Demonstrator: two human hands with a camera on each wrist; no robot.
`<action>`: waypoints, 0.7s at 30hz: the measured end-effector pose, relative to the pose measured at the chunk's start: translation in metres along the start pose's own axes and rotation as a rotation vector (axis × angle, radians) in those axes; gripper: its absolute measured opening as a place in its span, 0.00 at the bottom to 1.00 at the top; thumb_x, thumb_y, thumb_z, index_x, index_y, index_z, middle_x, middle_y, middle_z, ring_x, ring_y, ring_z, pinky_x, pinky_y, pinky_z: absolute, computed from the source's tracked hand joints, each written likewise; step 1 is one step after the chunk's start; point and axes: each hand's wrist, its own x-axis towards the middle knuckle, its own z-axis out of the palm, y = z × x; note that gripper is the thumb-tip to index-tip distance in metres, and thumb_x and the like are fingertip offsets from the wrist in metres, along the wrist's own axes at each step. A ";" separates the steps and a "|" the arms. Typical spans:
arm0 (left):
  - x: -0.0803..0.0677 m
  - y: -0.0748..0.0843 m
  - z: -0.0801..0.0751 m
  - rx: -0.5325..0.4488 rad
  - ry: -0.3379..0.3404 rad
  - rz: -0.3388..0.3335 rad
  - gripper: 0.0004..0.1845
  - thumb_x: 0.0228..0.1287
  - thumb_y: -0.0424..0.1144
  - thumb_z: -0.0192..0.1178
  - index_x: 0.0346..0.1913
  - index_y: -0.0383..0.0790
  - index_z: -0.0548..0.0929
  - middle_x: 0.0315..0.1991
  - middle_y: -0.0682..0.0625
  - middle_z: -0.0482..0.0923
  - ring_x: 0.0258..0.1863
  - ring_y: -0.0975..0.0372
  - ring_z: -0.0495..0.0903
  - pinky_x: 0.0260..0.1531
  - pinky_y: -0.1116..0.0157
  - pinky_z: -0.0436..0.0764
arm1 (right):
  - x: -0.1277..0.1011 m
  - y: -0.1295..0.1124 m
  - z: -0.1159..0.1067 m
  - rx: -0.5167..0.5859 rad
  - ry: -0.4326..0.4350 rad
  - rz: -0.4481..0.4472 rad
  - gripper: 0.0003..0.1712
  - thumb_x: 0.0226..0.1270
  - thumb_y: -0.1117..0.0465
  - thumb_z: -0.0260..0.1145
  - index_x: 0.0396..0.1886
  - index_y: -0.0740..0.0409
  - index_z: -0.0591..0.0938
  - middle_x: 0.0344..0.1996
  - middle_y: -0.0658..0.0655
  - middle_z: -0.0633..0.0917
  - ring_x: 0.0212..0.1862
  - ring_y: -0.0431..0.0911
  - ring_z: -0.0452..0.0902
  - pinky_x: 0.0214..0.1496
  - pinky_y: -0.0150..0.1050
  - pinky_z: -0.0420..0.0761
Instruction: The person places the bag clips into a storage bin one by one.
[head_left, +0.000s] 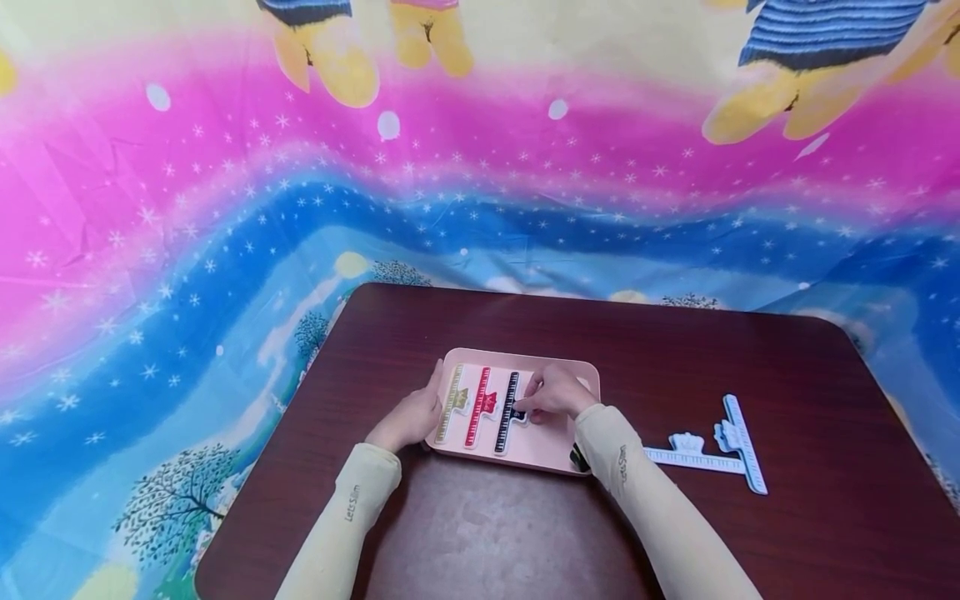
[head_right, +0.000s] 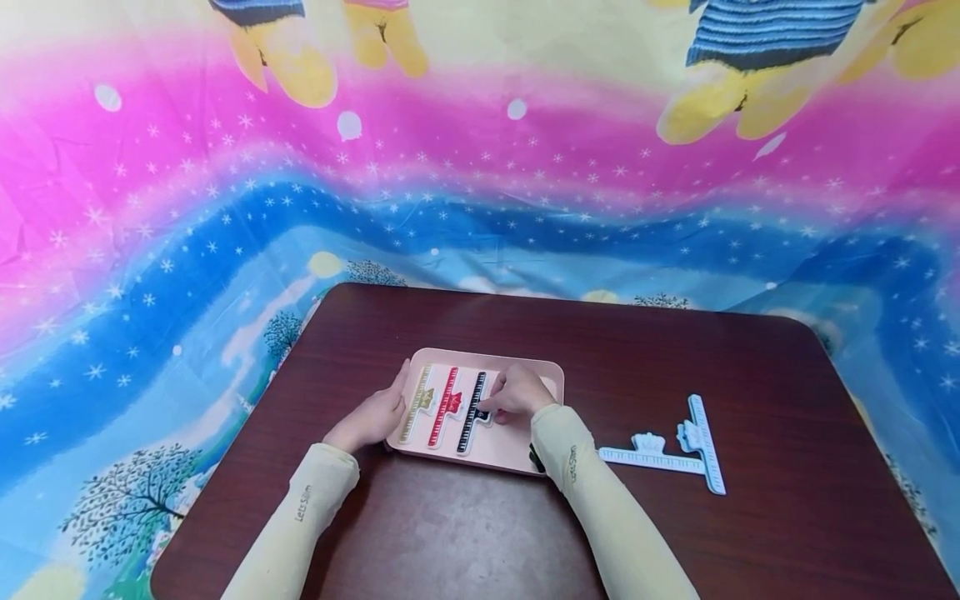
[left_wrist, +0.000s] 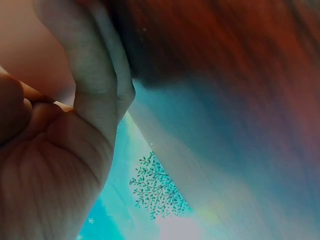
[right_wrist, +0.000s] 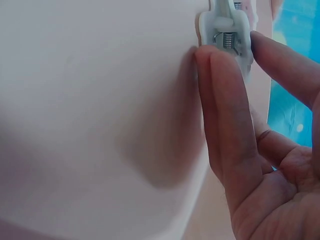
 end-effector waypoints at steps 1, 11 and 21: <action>0.000 0.000 0.000 0.000 -0.001 -0.001 0.36 0.80 0.36 0.40 0.84 0.34 0.41 0.61 0.29 0.79 0.53 0.50 0.82 0.64 0.50 0.77 | 0.000 0.000 0.000 -0.004 0.000 0.001 0.11 0.58 0.59 0.81 0.28 0.59 0.87 0.19 0.57 0.88 0.23 0.43 0.86 0.34 0.32 0.80; 0.000 0.000 0.001 -0.006 -0.012 -0.017 0.36 0.80 0.36 0.40 0.84 0.35 0.41 0.61 0.30 0.80 0.52 0.50 0.82 0.64 0.49 0.77 | -0.009 -0.006 -0.011 -0.068 0.064 -0.023 0.12 0.59 0.56 0.80 0.33 0.58 0.87 0.25 0.57 0.89 0.29 0.46 0.86 0.36 0.37 0.81; -0.001 0.002 -0.001 0.000 -0.010 -0.017 0.36 0.80 0.36 0.40 0.84 0.35 0.41 0.61 0.30 0.80 0.52 0.50 0.83 0.63 0.49 0.78 | -0.037 -0.003 -0.044 -0.152 0.144 -0.147 0.19 0.59 0.56 0.79 0.45 0.63 0.88 0.27 0.54 0.87 0.30 0.45 0.84 0.34 0.38 0.81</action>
